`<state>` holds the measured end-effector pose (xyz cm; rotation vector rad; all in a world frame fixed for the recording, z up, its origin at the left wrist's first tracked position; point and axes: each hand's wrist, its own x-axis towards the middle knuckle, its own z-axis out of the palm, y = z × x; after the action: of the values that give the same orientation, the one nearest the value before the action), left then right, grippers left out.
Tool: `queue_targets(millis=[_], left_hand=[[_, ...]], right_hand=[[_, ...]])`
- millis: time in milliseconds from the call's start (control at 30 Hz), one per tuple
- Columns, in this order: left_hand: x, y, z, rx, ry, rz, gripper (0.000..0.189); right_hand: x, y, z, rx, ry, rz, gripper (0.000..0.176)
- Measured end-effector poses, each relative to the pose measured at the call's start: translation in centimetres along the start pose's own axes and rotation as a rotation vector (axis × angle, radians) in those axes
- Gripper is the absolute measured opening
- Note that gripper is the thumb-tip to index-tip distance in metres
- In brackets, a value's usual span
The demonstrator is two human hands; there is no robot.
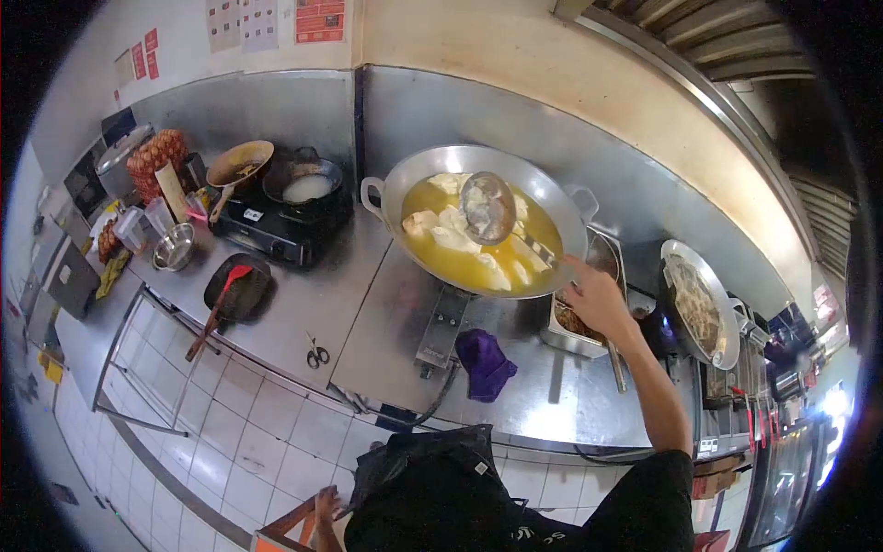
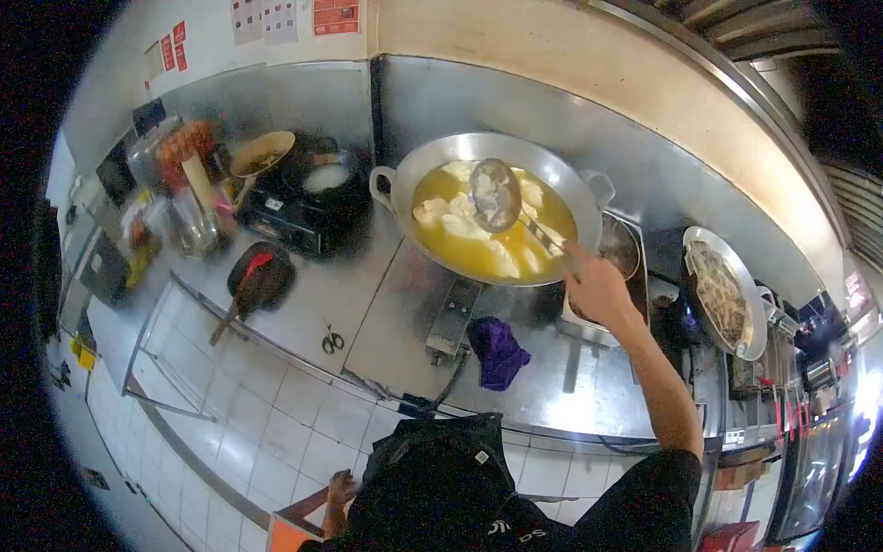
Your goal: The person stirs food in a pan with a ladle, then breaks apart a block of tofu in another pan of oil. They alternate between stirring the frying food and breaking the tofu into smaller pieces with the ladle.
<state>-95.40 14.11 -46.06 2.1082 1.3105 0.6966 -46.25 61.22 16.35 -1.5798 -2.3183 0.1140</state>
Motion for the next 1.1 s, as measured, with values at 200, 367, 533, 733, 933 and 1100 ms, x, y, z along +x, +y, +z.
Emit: queue_targets(millis=[200,367,533,733,933,1100], left_hand=[[19.0,19.5,-17.5,-1.120,0.458,-1.088,0.037],[27.6,27.7,-25.0,-1.170,-0.326,-0.519,0.042],[34.1,34.3,-23.0,-0.874,-0.751,-0.163,0.048],[35.1,35.7,-19.5,-0.482,-0.794,-0.170,0.051],[35.4,35.9,-18.7,-0.379,-0.684,-0.173,0.050],[36.3,36.4,-18.5,-0.247,-0.716,-0.129,0.047]], right_hand=[[-4.1,2.5,-2.6,0.120,0.094,0.143,0.038],[-6.1,5.4,-1.1,0.088,0.067,0.352,0.039],[-7.4,9.5,0.7,0.258,0.172,0.304,0.039],[-8.1,10.0,-0.8,0.334,0.249,0.389,0.040],[-6.4,9.2,-1.3,0.000,0.216,0.363,0.036],[-3.0,10.5,3.2,-0.175,0.145,0.281,0.026]])
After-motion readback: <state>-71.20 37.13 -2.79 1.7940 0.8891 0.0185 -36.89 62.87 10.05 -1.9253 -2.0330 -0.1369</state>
